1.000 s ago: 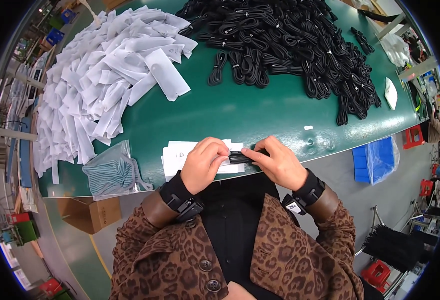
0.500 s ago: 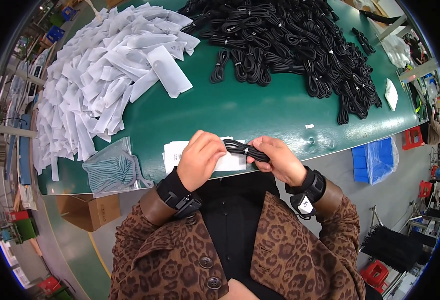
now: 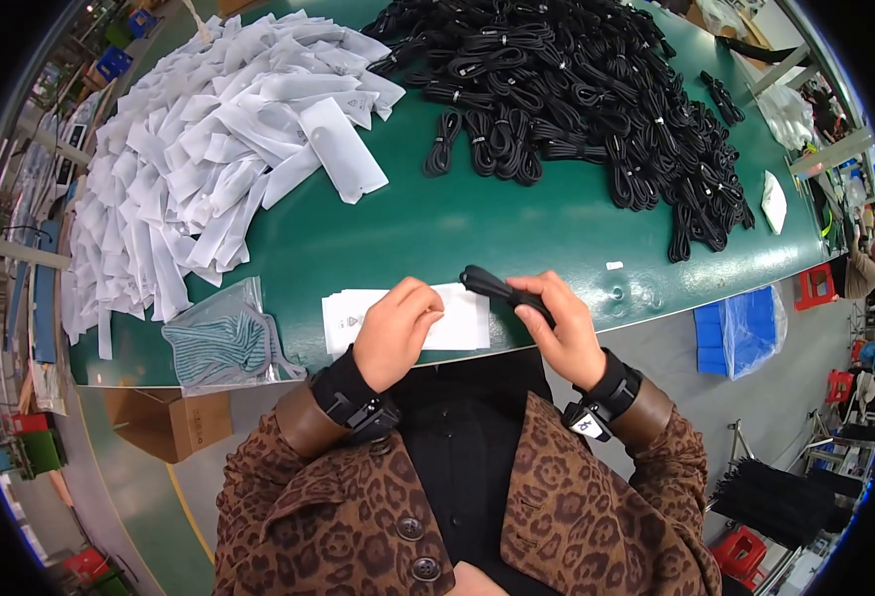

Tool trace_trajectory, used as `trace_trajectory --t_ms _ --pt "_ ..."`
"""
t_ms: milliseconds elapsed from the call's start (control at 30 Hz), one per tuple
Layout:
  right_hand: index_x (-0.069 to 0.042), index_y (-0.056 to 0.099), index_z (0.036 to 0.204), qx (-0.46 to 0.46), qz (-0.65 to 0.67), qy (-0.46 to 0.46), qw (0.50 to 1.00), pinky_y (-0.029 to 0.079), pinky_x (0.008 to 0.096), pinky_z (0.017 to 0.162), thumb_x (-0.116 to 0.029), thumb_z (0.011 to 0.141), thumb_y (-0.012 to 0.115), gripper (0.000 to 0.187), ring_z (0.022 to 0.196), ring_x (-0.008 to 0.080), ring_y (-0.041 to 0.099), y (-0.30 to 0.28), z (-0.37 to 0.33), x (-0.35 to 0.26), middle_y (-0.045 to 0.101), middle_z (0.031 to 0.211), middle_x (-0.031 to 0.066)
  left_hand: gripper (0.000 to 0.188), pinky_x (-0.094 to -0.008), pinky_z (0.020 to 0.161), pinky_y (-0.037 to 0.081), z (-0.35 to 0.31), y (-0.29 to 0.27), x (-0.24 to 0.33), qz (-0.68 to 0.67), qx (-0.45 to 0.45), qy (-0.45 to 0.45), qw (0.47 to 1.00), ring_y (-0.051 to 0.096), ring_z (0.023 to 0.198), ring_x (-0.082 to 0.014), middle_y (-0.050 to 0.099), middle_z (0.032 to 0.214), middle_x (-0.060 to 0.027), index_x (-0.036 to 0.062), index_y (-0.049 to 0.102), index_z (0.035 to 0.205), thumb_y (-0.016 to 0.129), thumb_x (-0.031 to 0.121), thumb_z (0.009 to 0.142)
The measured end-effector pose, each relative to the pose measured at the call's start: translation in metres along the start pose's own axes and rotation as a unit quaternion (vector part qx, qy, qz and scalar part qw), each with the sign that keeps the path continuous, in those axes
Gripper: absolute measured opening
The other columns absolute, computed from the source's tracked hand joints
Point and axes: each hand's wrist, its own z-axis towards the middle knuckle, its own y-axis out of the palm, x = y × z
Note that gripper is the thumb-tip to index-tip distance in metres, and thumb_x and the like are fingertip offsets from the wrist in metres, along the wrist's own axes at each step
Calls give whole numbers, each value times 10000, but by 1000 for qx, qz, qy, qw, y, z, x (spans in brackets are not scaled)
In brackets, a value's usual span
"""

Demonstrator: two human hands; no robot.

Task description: The person packages black cables by hand, picking up a cable and a white plastic bag, sliding the cable into the bag, and setting the packaged item aside. This process is repeated with additional cables and bags.

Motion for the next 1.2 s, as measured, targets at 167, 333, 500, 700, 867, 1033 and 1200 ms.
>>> trace_trajectory --t_ms 167,333,500,700,867,1033,1200 --pt "-50 632 1193 -28 -77 -58 995 507 363 710 12 818 697 385 833 296 617 2 -12 3 599 957 123 76 -322 680 493 -13 6 -12 -87 16 -100 991 612 756 -231 583 871 -109 -8 601 903 641 -47 852" --pt "-63 635 1191 -25 -101 -125 987 511 380 661 35 779 707 429 809 306 617 19 -3 2 602 973 123 73 -289 672 487 -13 -2 -9 74 15 -42 996 608 752 -182 592 870 -93 -9 592 892 630 -61 858" --pt "-76 616 1216 -47 -138 -113 983 516 387 697 40 745 679 489 837 296 611 6 -11 8 575 971 110 79 -280 676 491 -15 7 -6 8 -17 -128 992 606 756 -172 605 889 -87 -12 582 897 625 -69 864" --pt "-81 618 1215 -78 -170 -180 966 503 389 712 11 774 636 452 813 283 583 8 -1 6 558 959 101 87 -273 694 495 -16 5 -9 -75 20 -127 989 613 779 -164 628 939 -93 -16 574 922 618 -74 874" --pt "-75 620 1206 -91 -222 -213 947 502 388 709 -3 793 614 420 805 284 573 2 2 1 550 950 94 93 -283 745 507 -16 3 -7 -82 17 -95 992 638 857 -195 642 999 -116 -21 569 919 613 -86 870" --pt "-76 619 1211 -107 -212 -235 943 495 375 719 -33 792 631 422 815 268 566 5 10 -1 542 953 85 102 -359 792 508 -12 1 -2 -70 4 -34 997 622 922 -302 620 997 -124 -8 559 906 616 -66 845" --pt "-92 641 1195 -102 -135 -149 974 501 365 697 -3 771 665 434 817 269 586 9 6 -1 567 957 83 110 -369 827 503 -11 -7 -2 -53 -2 9 999 614 973 -310 615 1026 -127 6 563 904 620 -61 838"
